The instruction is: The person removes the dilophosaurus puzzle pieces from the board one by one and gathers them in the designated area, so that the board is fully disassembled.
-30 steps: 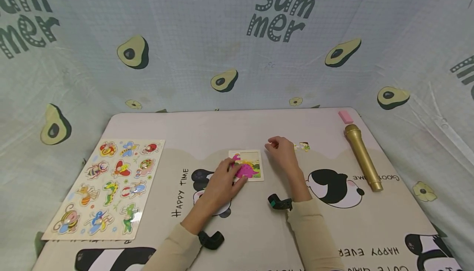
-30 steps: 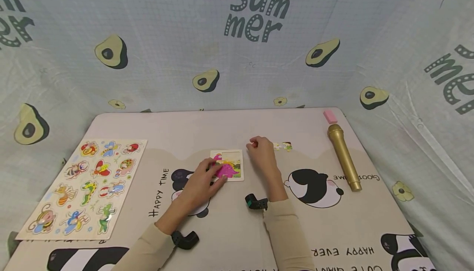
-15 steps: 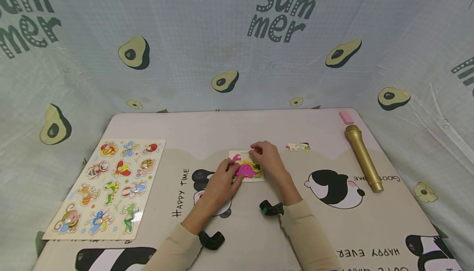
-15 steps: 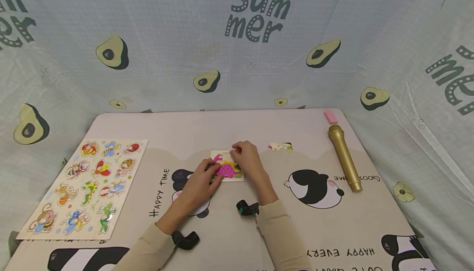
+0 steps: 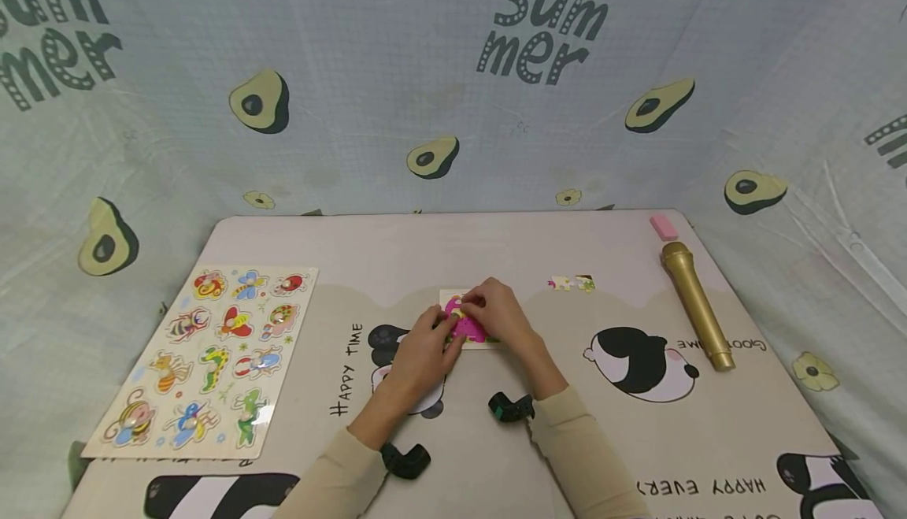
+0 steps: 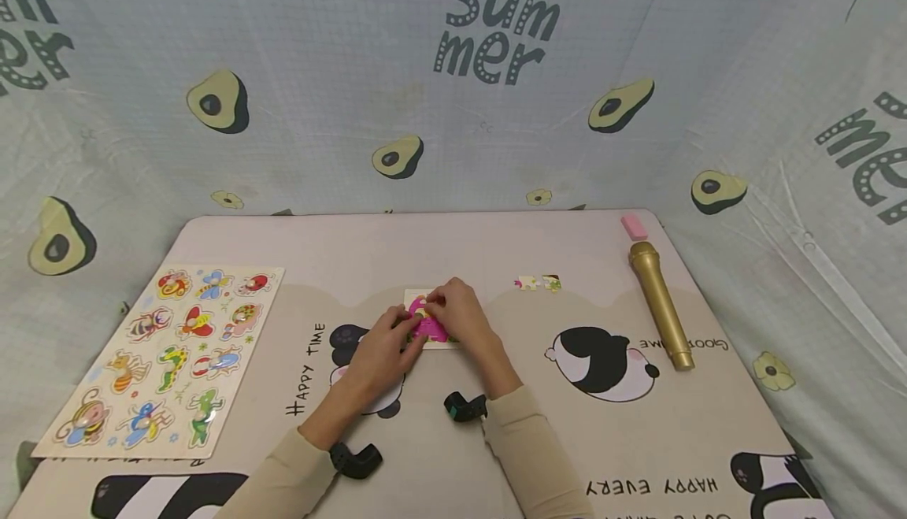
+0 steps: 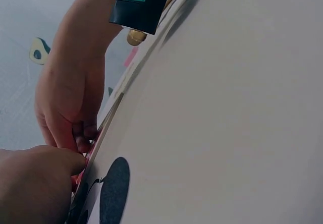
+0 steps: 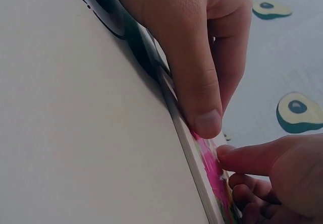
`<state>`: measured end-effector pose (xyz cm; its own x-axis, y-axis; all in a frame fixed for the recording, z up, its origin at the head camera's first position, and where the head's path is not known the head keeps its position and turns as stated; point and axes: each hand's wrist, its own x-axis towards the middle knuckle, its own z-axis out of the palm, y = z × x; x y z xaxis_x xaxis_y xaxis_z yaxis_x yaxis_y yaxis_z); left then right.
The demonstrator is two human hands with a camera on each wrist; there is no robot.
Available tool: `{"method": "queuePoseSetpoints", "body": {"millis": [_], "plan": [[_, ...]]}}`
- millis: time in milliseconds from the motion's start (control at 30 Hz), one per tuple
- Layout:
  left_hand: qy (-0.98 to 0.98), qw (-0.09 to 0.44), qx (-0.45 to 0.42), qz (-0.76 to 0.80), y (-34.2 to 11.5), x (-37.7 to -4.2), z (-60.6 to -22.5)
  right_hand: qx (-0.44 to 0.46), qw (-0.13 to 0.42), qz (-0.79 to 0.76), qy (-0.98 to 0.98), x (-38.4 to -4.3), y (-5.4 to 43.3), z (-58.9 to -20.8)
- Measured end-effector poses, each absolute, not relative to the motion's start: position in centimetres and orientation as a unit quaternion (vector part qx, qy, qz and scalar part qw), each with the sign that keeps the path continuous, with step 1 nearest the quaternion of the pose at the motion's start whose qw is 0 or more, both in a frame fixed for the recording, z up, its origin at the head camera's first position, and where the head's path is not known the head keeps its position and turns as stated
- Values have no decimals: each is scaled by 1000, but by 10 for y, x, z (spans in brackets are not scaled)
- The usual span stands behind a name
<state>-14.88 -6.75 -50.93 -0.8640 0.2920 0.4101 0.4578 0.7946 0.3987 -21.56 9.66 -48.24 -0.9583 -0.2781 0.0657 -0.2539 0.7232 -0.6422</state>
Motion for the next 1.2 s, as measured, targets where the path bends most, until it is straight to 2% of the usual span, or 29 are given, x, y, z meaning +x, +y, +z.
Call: {"method": "queuePoseSetpoints", "body": {"millis": [300, 1000, 1200], "plan": [[-926, 184, -208, -254, -68, -149, -509, -148, 23, -345, 926, -214, 95, -482], [-928, 183, -203, -255, -67, -150, -509, -117, 57, -356, 926, -215, 90, -485], [-926, 189, -208, -251, -67, -150, -509, -133, 56, -369, 918, -214, 88, -485]]}}
